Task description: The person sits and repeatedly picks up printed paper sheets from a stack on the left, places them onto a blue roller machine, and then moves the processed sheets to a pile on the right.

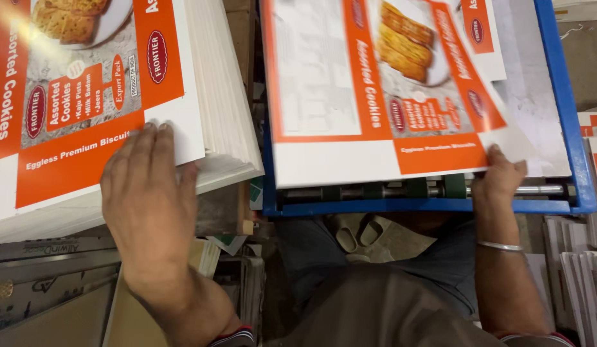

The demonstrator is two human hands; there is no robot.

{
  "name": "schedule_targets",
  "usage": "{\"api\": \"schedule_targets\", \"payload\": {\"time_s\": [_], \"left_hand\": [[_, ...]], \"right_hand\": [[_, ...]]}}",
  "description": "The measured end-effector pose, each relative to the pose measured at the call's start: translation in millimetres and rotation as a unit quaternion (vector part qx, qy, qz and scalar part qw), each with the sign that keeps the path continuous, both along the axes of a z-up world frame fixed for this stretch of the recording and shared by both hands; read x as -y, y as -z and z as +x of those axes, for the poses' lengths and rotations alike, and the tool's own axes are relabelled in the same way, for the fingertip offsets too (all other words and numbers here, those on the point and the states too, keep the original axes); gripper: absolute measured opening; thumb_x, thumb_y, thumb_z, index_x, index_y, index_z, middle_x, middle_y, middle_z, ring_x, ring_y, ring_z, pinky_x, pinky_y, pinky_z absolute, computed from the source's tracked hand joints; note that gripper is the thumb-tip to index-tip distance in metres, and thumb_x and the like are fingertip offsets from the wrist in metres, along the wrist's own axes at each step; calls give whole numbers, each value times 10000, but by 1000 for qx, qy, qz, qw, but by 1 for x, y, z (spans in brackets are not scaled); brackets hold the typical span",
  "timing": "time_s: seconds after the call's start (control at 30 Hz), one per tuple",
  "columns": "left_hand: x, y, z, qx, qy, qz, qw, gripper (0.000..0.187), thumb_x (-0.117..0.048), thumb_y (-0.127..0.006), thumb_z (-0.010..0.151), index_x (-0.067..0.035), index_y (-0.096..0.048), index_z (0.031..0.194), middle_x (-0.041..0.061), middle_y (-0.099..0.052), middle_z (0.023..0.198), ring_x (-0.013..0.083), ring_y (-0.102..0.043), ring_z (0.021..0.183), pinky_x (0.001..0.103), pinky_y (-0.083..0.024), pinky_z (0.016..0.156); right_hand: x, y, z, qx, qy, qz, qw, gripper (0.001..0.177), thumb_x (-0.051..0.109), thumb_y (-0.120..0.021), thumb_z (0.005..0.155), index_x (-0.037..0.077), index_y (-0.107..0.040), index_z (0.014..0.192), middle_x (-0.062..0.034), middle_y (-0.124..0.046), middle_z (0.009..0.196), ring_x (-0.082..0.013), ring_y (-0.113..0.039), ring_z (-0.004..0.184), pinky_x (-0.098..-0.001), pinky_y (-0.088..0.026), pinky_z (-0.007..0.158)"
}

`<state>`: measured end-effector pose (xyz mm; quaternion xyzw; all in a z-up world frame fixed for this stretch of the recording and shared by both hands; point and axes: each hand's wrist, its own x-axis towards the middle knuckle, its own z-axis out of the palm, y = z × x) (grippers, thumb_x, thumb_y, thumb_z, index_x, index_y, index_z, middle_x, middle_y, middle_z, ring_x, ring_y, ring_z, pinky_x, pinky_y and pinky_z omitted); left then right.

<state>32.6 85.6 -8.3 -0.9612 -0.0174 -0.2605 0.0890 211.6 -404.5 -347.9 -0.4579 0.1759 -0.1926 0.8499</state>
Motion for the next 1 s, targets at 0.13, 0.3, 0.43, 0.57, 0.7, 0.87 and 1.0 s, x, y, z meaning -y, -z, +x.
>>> {"api": "schedule_targets", "payload": {"time_s": [0.13,0.3,0.43,0.57,0.7,0.87,1.0], "left_hand": [[-5,0,-1,21,10,-20,1000,437,-168,-807,913,-43,-691,1316,110,-692,1321,283,-636,1289,425,-504,1084],[-4,1,0,76,15,30,997,321,-125,-837,899,-85,-734,1201,57,-722,1202,225,-685,1153,397,-524,1018],[-9,5,-2,95,14,6,995,285,-126,-863,894,-91,-754,1155,54,-729,1113,250,-686,1048,397,-511,913],[-16,12,-8,102,16,0,995,288,-101,-830,898,-104,-734,1169,38,-729,1129,221,-687,1059,362,-508,927],[-23,19,-11,108,11,-1,994,321,-85,-812,882,-118,-747,1195,36,-729,1137,213,-694,1073,352,-505,928],[-24,18,-8,115,10,1,993,274,-112,-845,891,-107,-745,1145,45,-725,1096,223,-689,1029,359,-500,895],[-24,17,-7,114,14,0,993,287,-133,-850,868,-102,-741,1132,49,-717,1071,232,-682,1015,364,-499,893]], "right_hand": [[52,40,-6,18,52,-70,996,449,-130,-527,1008,-9,-489,1439,-154,-636,1407,-268,-700,1235,-410,-637,1064],[81,57,-40,-1,69,-112,991,471,-138,-515,1030,-29,-495,1488,-155,-630,1472,-249,-706,1284,-373,-619,1099],[84,49,-91,-41,58,-136,988,495,-144,-496,1015,-30,-492,1498,-157,-619,1478,-254,-691,1295,-371,-621,1096],[77,33,-142,-36,34,-170,984,509,-165,-472,1020,-61,-525,1515,-170,-614,1506,-268,-666,1345,-369,-585,1129],[61,17,-151,-43,43,-164,985,441,-146,-487,1012,-72,-545,1442,-157,-643,1434,-261,-671,1303,-367,-576,1125],[51,17,-112,37,36,-218,975,439,-117,-532,1040,-102,-523,1478,-188,-612,1468,-268,-644,1336,-385,-528,1185],[51,33,-65,25,45,-160,986,439,-39,-588,1074,-82,-441,1486,-202,-591,1463,-269,-659,1311,-400,-559,1165]]}}
